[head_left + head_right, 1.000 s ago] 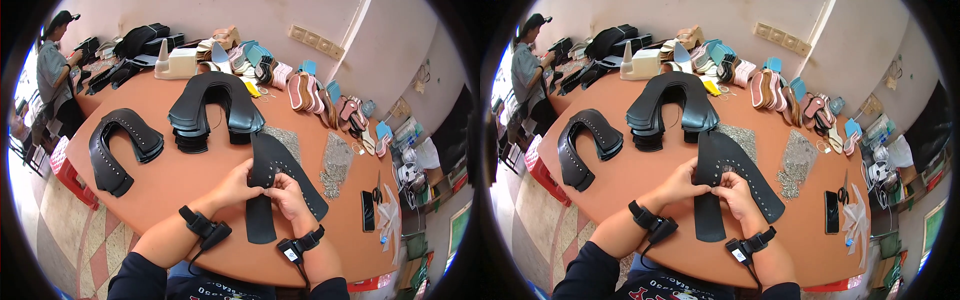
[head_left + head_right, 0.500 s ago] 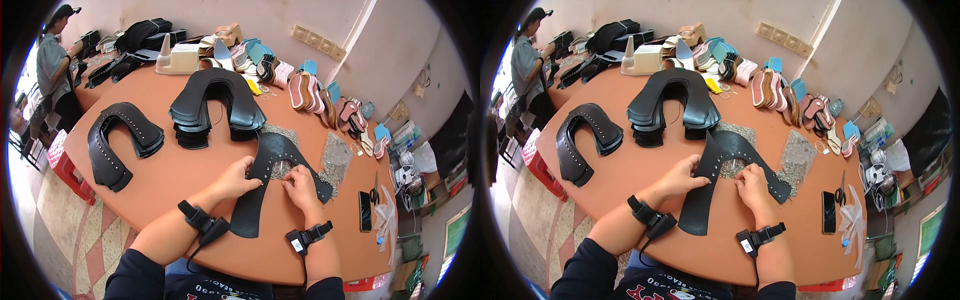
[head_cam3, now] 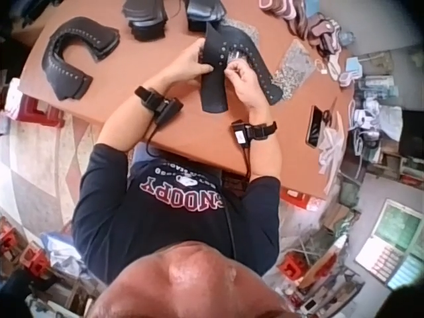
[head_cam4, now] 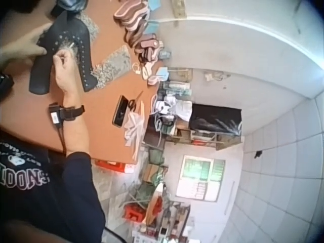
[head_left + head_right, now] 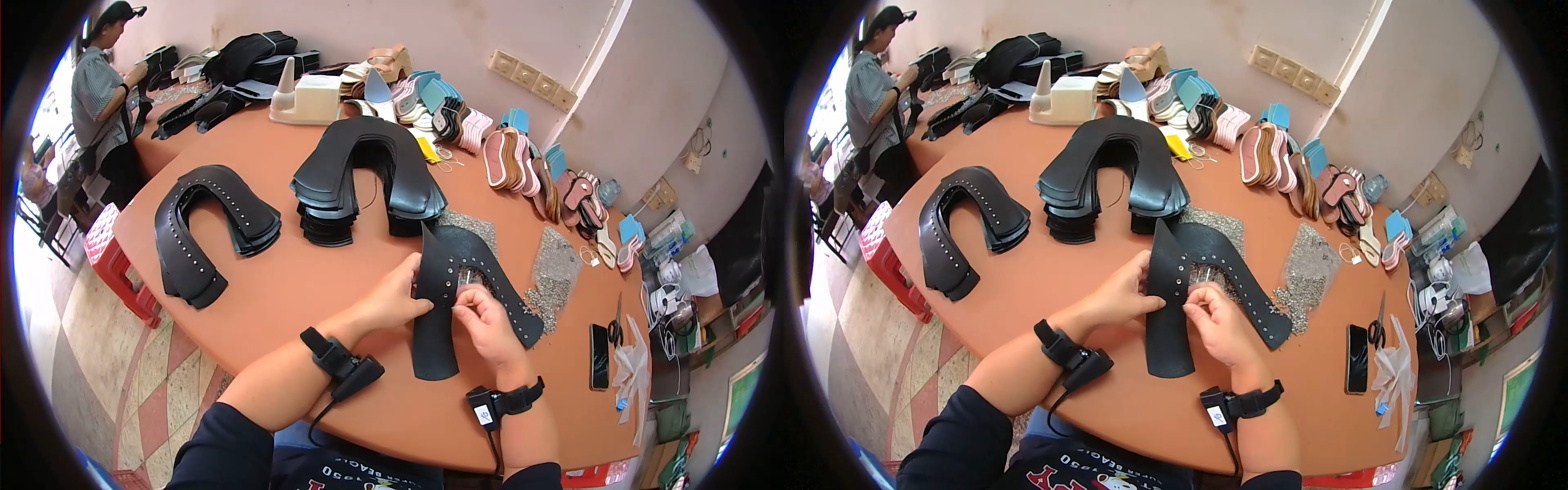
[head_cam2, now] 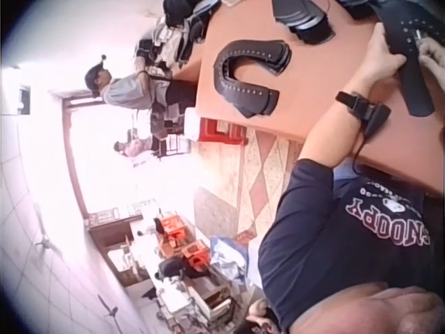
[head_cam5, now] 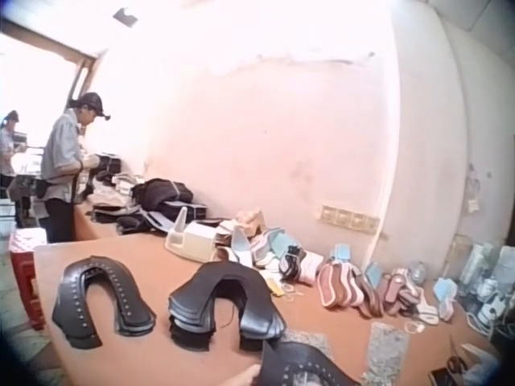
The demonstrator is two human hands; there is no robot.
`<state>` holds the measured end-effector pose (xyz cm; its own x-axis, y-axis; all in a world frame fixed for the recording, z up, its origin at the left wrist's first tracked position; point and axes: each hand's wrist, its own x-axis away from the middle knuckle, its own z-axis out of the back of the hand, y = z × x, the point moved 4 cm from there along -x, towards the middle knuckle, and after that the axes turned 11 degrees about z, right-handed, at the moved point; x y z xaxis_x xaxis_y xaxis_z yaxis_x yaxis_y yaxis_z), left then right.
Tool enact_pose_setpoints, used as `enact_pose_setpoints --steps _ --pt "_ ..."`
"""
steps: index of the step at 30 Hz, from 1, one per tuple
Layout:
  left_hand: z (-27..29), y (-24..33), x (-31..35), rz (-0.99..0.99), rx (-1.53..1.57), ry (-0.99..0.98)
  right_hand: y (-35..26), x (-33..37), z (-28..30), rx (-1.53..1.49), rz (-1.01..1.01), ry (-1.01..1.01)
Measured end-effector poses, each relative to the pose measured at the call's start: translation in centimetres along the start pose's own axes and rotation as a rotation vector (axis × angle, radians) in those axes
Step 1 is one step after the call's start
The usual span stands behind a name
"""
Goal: Manually inserting metal grommets or studs into pre-punched holes of a black leather shoe upper component.
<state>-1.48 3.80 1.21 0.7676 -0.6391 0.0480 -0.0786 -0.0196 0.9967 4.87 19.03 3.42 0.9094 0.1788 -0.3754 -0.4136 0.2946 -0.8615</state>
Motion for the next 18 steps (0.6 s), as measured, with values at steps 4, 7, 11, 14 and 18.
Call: enact_pose_setpoints --steps 4,7,11,14,18 --pt "0.2 0.4 0.3 -0.010 0.053 -0.006 0.3 -0.2 -1.0 0.121 0.010 0.005" --pt "-0.1 0.7 0.3 0.013 0.101 -0.012 0.3 -0.3 -0.8 0.161 0.047 0.046" --pt "0.0 0.6 0.3 0.019 0.126 -0.002 -0.6 -0.5 -1.0 0.223 0.118 0.078" --pt "-0.1 0.7 0.2 -0.009 0.156 0.000 -0.5 -0.4 -1.0 0.197 0.113 0.081" --pt "-0.2 0.7 0.3 -0.012 0.179 -0.015 -0.4 -0.3 -1.1 0.231 0.165 0.080"
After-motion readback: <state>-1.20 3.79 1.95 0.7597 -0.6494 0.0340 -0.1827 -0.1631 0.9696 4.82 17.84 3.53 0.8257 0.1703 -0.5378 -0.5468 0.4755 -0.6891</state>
